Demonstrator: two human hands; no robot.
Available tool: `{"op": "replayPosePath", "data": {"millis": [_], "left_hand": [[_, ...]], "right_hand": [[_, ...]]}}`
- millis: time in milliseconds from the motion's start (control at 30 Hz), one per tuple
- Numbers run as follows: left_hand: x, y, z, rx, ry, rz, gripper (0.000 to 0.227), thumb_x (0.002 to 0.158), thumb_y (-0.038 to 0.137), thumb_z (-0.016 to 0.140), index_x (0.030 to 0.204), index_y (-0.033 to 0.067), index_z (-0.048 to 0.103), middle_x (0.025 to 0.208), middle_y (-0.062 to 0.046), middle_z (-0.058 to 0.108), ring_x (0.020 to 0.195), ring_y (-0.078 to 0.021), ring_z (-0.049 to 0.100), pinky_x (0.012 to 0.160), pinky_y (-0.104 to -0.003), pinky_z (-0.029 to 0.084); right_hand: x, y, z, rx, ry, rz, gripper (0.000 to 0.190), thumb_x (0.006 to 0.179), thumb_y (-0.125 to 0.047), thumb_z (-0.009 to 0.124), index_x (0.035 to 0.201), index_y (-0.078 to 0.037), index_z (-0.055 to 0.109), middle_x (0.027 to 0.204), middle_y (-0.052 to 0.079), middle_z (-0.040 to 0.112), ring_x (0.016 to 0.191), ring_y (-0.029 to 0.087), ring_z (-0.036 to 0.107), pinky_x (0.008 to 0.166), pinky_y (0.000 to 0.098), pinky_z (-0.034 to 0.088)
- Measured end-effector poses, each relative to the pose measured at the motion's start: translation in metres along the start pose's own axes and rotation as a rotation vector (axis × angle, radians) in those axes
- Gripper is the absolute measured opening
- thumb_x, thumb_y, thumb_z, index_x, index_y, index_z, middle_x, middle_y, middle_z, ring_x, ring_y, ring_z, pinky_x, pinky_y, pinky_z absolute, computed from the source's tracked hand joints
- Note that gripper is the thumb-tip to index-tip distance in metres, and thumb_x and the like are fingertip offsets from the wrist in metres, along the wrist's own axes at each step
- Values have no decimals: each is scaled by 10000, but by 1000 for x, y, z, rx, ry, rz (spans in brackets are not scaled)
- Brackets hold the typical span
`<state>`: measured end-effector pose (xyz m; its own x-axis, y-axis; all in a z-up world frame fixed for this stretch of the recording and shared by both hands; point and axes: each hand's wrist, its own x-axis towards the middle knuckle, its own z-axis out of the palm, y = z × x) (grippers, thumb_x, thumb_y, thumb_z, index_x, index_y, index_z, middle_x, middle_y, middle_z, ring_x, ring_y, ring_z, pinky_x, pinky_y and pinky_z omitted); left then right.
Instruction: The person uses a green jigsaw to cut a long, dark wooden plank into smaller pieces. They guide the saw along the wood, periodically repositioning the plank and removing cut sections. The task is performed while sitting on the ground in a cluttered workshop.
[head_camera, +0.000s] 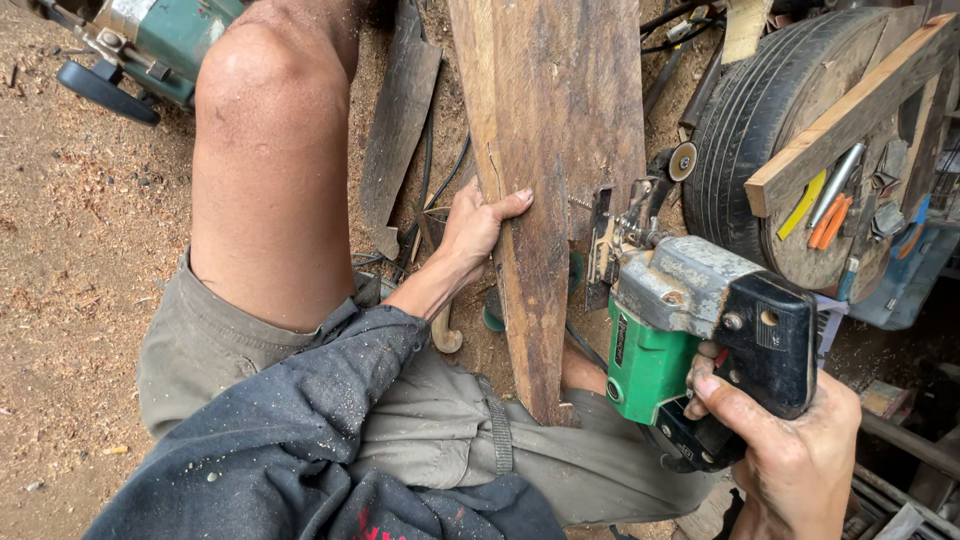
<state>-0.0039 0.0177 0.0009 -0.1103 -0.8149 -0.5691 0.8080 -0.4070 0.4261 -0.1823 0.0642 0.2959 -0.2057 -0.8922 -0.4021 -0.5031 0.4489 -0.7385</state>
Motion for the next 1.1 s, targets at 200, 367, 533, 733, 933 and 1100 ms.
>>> {"op": "replayPosePath", "data": {"millis": [200,367,533,733,933,1100], "left_hand": [[-2,0,0,-36,7,26,395,907,42,695,1264,-47,552,1069,-182,715,870,-221,731,753,-373,639],[-11,-2,8,31,-34,107,406,926,60,702,1287,-49,553,1120,-175,709,929,-205,717,825,-346,613],[-5,5,9,-8,30,77,416,896,69,689,1282,-30,570,1146,-131,720,964,-165,713,857,-311,585],[-7,-7,4,-39,38,14,376,919,87,693,1259,-43,598,1088,-140,733,910,-182,700,822,-339,586],[-14,-15,6,-60,49,35,381,917,96,704,1258,-38,602,1123,-133,736,946,-169,698,871,-338,582],[-15,-12,8,-53,67,36,384,915,92,713,1258,-43,605,1125,-135,735,943,-170,695,858,-339,580]], "right_hand": [[7,-13,5,-22,-10,48,227,815,40,714,1031,102,686,820,167,698,618,201,649,587,312,536],[25,-10,36,-198,-119,12,170,827,-19,728,969,66,689,760,109,687,573,159,637,535,289,527],[64,-7,58,-238,-176,6,157,800,-42,727,925,48,693,700,79,667,547,138,625,507,282,513],[75,-25,58,-413,-205,46,126,825,-58,739,900,37,702,667,75,662,541,137,609,504,280,493],[76,-36,69,-372,-214,84,115,848,-53,722,920,29,683,659,64,644,537,127,600,504,277,492],[81,-40,73,-411,-220,85,108,846,-46,720,914,27,679,663,71,647,538,131,603,507,280,492]]}}
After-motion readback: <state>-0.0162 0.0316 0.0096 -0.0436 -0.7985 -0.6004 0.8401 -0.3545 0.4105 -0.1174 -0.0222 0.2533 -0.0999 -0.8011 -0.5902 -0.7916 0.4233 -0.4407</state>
